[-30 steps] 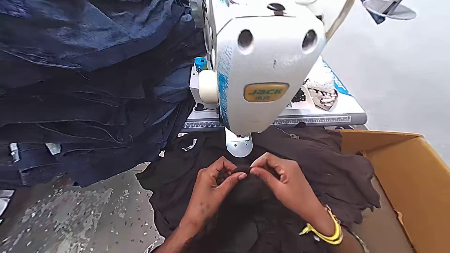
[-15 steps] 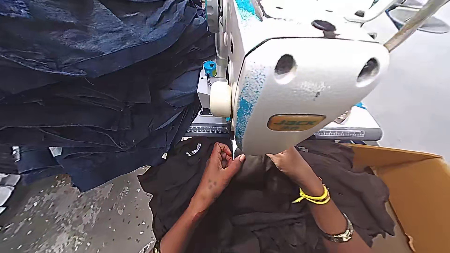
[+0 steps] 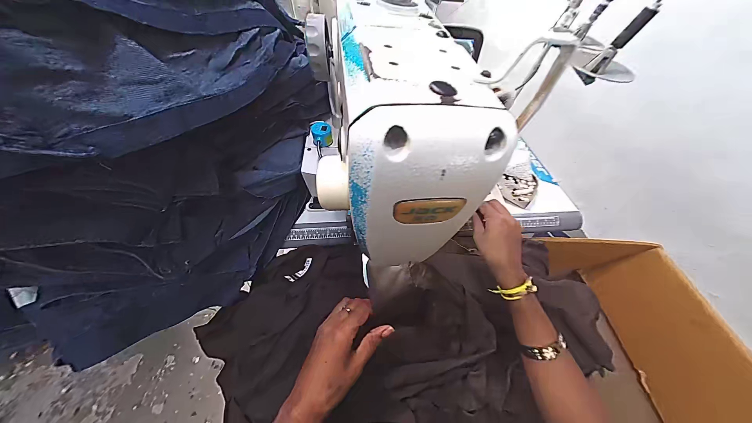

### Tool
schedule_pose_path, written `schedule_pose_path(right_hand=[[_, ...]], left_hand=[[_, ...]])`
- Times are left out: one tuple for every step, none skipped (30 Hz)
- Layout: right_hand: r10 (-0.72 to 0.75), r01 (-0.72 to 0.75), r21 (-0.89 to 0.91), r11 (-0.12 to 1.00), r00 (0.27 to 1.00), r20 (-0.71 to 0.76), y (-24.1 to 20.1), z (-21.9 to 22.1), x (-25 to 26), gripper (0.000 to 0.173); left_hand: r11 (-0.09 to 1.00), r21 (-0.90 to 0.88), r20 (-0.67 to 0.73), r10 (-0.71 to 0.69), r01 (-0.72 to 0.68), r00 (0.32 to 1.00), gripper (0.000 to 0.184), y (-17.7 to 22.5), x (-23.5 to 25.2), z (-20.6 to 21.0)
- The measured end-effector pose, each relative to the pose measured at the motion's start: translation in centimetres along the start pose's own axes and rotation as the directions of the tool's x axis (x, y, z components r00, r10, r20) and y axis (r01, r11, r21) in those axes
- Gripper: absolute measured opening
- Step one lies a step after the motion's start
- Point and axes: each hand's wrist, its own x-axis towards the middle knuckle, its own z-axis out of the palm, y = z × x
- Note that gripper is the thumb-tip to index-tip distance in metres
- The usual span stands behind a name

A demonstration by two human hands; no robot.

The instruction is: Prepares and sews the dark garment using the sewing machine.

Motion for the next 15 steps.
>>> schedule_pose_path(right_hand=[[-0.035,0.036,-0.015,0.999,0.999,0.017,0.3,0.5,0.4,0.019],[-0.074,0.076,-0.031,0.997,0.996,0.042,0.5,1.0,0.7,0.019],[-0.114,0.117,-0.045,0.992,0.991,0.066,0.6,1.6,0.9,0.020],[-0.147,0.154,-0.066,0.986,0.985,0.092,0.7,2.1,1.1,0.020],[-0.164,0.176,-0.092,0.980,0.979,0.120,0.7,2.5,1.3,0.020],[-0.167,0.184,-0.116,0.976,0.976,0.142,0.6,2.8,1.5,0.021],[-0.167,0.188,-0.136,0.973,0.973,0.157,0.4,3.0,1.8,0.021],[-0.160,0.186,-0.141,0.972,0.972,0.173,0.1,3.0,2.0,0.021],[-0.161,0.186,-0.136,0.973,0.971,0.179,-0.2,3.0,2.1,0.019],[-0.166,0.189,-0.124,0.974,0.970,0.176,-0.4,3.0,2.2,0.017],[-0.173,0.193,-0.107,0.975,0.970,0.171,-0.5,2.9,2.2,0.015],[-0.185,0.200,-0.085,0.976,0.969,0.162,-0.5,2.8,2.2,0.014],[-0.197,0.206,-0.053,0.977,0.970,0.145,-0.3,2.7,2.2,0.014],[-0.214,0.217,-0.016,0.976,0.970,0.112,0.0,2.7,2.1,0.015],[-0.221,0.220,0.032,0.975,0.973,0.072,0.4,2.7,1.9,0.016]], left_hand=[[1.000,0.002,-0.008,-0.001,0.001,1.000,0.046,0.0,0.2,0.2],[0.999,-0.029,-0.003,-0.021,0.020,1.000,0.046,0.2,0.4,0.2],[0.993,-0.102,0.023,-0.062,0.064,0.998,0.045,0.4,0.5,0.2],[0.969,-0.208,0.081,-0.117,0.132,0.990,0.042,0.7,0.6,-0.1],[0.924,-0.318,0.157,-0.170,0.213,0.973,0.039,1.0,0.7,-0.5],[0.860,-0.418,0.234,-0.209,0.292,0.950,0.035,1.2,0.9,-0.9],[0.798,-0.485,0.294,-0.236,0.357,0.926,0.032,1.3,1.0,-1.1],[0.760,-0.514,0.332,-0.251,0.397,0.909,0.031,1.3,1.0,-1.3],[0.749,-0.515,0.349,-0.260,0.416,0.900,0.031,1.2,0.9,-1.4],[0.758,-0.501,0.348,-0.265,0.417,0.899,0.032,1.1,0.9,-1.4],[0.777,-0.479,0.341,-0.265,0.409,0.902,0.033,1.0,0.8,-1.5],[0.794,-0.458,0.332,-0.263,0.399,0.906,0.033,1.0,0.8,-1.5],[0.810,-0.440,0.324,-0.260,0.388,0.910,0.034,0.9,0.7,-1.4],[0.826,-0.423,0.317,-0.250,0.372,0.915,0.036,0.9,0.7,-1.4],[0.843,-0.405,0.310,-0.237,0.353,0.921,0.038,0.8,0.6,-1.4]])
